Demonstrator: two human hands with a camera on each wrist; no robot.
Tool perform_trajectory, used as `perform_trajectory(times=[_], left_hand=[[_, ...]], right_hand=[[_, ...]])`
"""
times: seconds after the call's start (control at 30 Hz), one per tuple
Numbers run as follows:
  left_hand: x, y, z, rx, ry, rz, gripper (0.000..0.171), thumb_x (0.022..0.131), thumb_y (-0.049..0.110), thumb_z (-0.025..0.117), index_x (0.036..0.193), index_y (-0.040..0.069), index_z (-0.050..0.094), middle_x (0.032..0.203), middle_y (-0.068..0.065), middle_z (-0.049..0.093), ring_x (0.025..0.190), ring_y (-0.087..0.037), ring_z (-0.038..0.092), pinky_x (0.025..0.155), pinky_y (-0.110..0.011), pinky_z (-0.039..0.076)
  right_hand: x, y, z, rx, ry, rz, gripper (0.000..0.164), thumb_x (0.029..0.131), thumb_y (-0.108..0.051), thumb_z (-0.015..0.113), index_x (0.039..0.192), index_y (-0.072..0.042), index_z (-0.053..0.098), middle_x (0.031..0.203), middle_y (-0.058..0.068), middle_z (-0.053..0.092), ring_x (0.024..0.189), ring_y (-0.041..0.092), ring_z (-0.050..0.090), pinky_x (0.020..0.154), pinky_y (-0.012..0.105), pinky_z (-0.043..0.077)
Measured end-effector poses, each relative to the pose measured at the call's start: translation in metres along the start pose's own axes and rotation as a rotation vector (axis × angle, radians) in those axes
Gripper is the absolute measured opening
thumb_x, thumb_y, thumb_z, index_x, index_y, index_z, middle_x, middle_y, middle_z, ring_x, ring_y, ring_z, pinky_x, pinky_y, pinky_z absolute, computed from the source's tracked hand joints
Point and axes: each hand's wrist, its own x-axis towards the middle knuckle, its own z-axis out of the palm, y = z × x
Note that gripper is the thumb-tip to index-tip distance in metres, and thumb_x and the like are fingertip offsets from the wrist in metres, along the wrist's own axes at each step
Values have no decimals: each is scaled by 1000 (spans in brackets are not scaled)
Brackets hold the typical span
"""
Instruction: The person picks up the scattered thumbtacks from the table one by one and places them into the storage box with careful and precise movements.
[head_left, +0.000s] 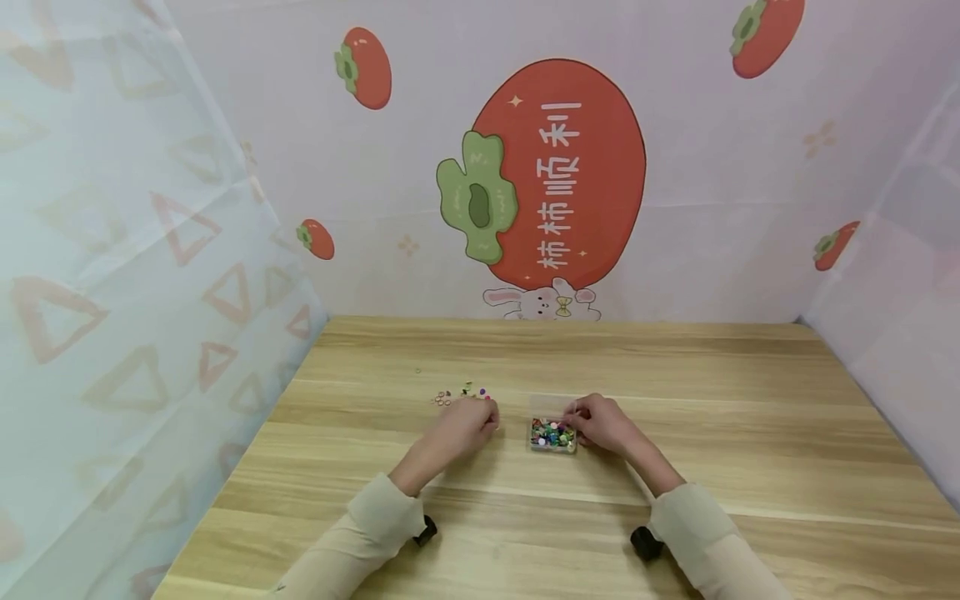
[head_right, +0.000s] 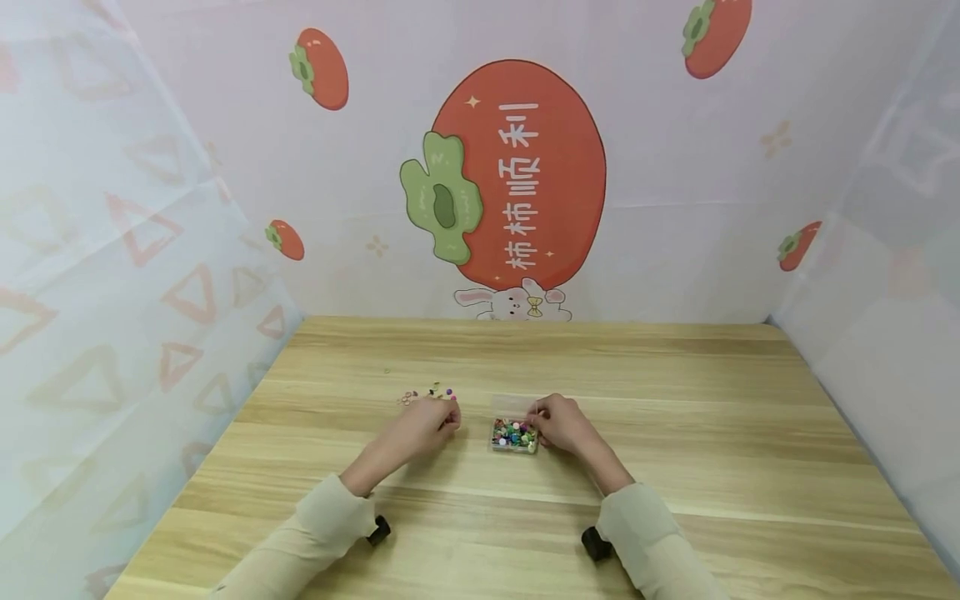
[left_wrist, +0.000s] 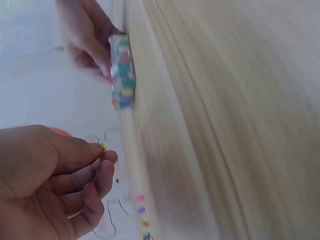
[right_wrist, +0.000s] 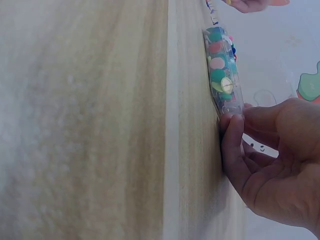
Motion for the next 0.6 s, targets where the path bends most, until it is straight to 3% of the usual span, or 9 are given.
perform_trajectory(times=[0.27, 0.6], left_hand=[[16, 32, 8, -45, 3, 84, 5, 91, 11, 62, 88, 10, 66, 79, 1, 67, 65, -4, 53, 60, -18, 49], [35, 60, 16, -16, 0, 136, 6, 92, 16, 62, 87, 14, 65, 76, 6, 64, 62, -2, 50, 56, -16, 44]], right_hand=[[0, 1, -1, -8, 11, -11, 14, 94, -9, 58, 92, -7, 71, 62, 2, 62, 47, 9, 49, 45, 21, 39], [-2, 0, -1, -5, 9, -40, 15, 94, -9, 57, 87, -9, 70, 57, 1, 59, 47, 9, 49, 46, 22, 39]])
